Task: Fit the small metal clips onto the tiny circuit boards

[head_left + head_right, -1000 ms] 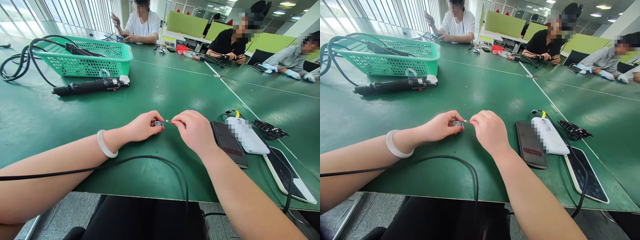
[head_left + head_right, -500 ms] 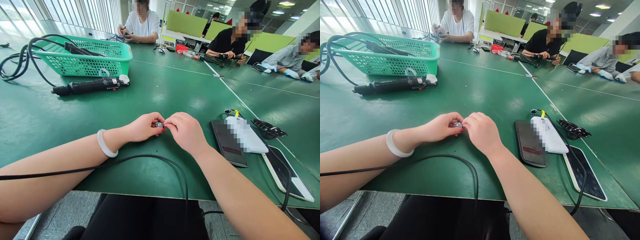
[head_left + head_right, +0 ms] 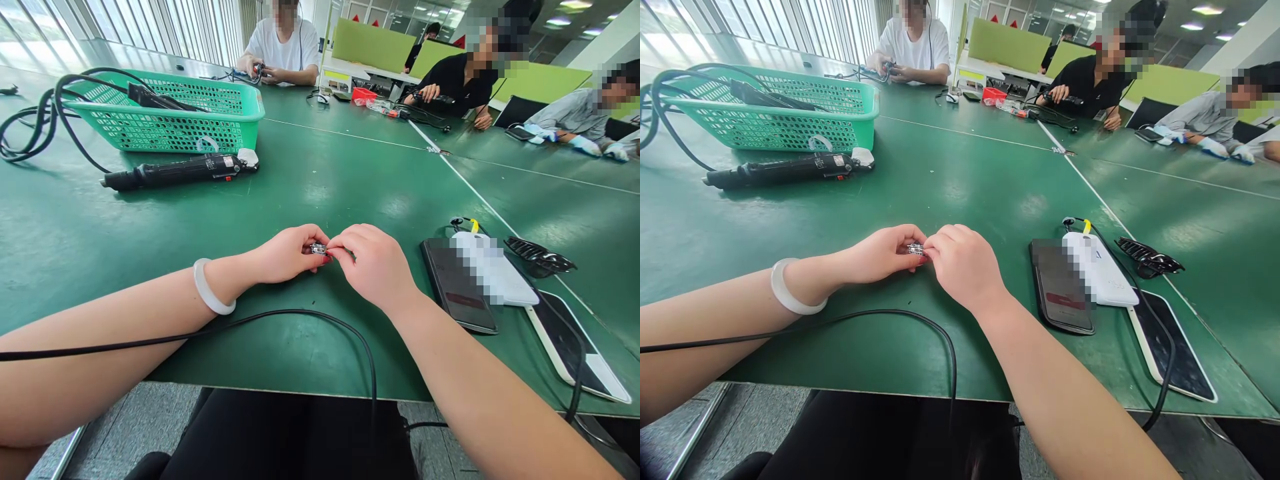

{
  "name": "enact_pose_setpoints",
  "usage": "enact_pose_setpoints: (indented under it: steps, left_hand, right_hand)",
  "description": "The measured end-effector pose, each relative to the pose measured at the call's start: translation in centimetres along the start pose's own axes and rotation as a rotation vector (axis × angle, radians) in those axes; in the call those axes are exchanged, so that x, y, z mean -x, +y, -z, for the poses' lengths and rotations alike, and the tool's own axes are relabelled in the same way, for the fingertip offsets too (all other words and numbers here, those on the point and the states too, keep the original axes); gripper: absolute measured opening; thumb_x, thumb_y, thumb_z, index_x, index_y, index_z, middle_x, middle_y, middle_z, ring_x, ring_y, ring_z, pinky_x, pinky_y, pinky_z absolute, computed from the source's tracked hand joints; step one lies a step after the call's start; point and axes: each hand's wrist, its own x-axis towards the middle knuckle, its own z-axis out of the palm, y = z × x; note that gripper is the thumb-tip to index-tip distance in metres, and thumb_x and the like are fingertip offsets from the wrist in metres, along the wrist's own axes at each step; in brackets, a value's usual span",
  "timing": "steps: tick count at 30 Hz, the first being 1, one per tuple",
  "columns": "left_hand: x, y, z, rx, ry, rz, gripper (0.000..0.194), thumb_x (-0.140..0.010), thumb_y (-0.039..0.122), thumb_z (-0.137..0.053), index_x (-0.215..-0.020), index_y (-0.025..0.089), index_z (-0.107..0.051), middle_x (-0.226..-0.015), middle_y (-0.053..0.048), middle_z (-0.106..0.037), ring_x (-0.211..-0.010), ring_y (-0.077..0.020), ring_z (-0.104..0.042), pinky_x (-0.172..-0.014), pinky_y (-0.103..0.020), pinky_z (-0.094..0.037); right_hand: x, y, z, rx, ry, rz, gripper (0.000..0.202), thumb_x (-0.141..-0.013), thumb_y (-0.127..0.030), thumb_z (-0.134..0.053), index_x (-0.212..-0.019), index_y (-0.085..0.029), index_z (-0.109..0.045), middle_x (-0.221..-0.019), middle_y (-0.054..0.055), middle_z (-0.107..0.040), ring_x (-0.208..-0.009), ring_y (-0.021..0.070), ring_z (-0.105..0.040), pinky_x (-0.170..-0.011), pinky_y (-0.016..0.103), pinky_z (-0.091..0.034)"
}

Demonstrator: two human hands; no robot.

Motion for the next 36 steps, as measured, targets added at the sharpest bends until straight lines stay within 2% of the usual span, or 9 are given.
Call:
enact_pose_setpoints:
  steps: [9,14,18,26,36]
  left_hand:
    - [0.0,0.1,0.1,0.091,0.007,0.023,0.018,-0.078,0.024,-0.058,-0.094,0.017,-0.053,-0.071,0.002,-0.061,-0.066,-0.0111,-0.060,-0.065,-0.025,-0.046]
    - [-0.2,0.0,0.1,0.102,0.062,0.064,0.018,-0.079,0.022,-0.057,-0.095,0.016,-0.053,-0.072,0.001,-0.061,-0.066,-0.0109,-0.059,-0.065,-0.025,-0.046]
    - [-0.2,-0.1,0.2,0.105,0.087,0.097,0.020,-0.079,0.021,-0.057,-0.098,0.016,-0.053,-0.072,0.000,-0.062,-0.067,-0.0115,-0.059,-0.066,-0.026,-0.046]
    - [-0.2,0.1,0.3,0.043,0.057,0.083,0.021,-0.078,0.021,-0.054,-0.098,0.016,-0.053,-0.068,0.002,-0.060,-0.064,-0.0114,-0.058,-0.061,-0.024,-0.043]
    - [-0.1,0.0,0.6,-0.053,-0.006,0.060,0.025,-0.080,0.028,-0.053,-0.102,0.016,-0.056,-0.073,0.000,-0.064,-0.070,-0.0139,-0.061,-0.067,-0.026,-0.045]
  right_hand:
    - [0.0,0.0,0.1,-0.008,0.024,-0.004,0.020,-0.087,-0.016,-0.050,-0.082,-0.017,-0.069,-0.082,0.005,-0.069,-0.077,0.0177,-0.059,-0.067,0.031,-0.045]
    - [0.1,0.1,0.2,-0.024,0.026,-0.044,0.019,-0.086,-0.016,-0.049,-0.084,-0.018,-0.069,-0.081,0.005,-0.067,-0.076,0.0173,-0.058,-0.067,0.030,-0.045]
    - [0.1,0.1,-0.1,-0.037,-0.010,-0.069,0.019,-0.084,-0.015,-0.052,-0.093,-0.019,-0.067,-0.083,0.004,-0.066,-0.076,0.0166,-0.057,-0.067,0.030,-0.044]
    - [0.0,0.1,-0.8,-0.171,-0.053,-0.177,0.018,-0.080,-0.019,-0.060,-0.097,-0.023,-0.066,-0.085,0.001,-0.064,-0.071,0.0134,-0.056,-0.064,0.027,-0.044]
    - [-0.1,0.6,-0.9,-0.249,-0.076,-0.219,0.023,-0.079,-0.016,-0.062,-0.099,-0.023,-0.071,-0.087,0.001,-0.065,-0.065,0.0111,-0.054,-0.064,0.027,-0.045]
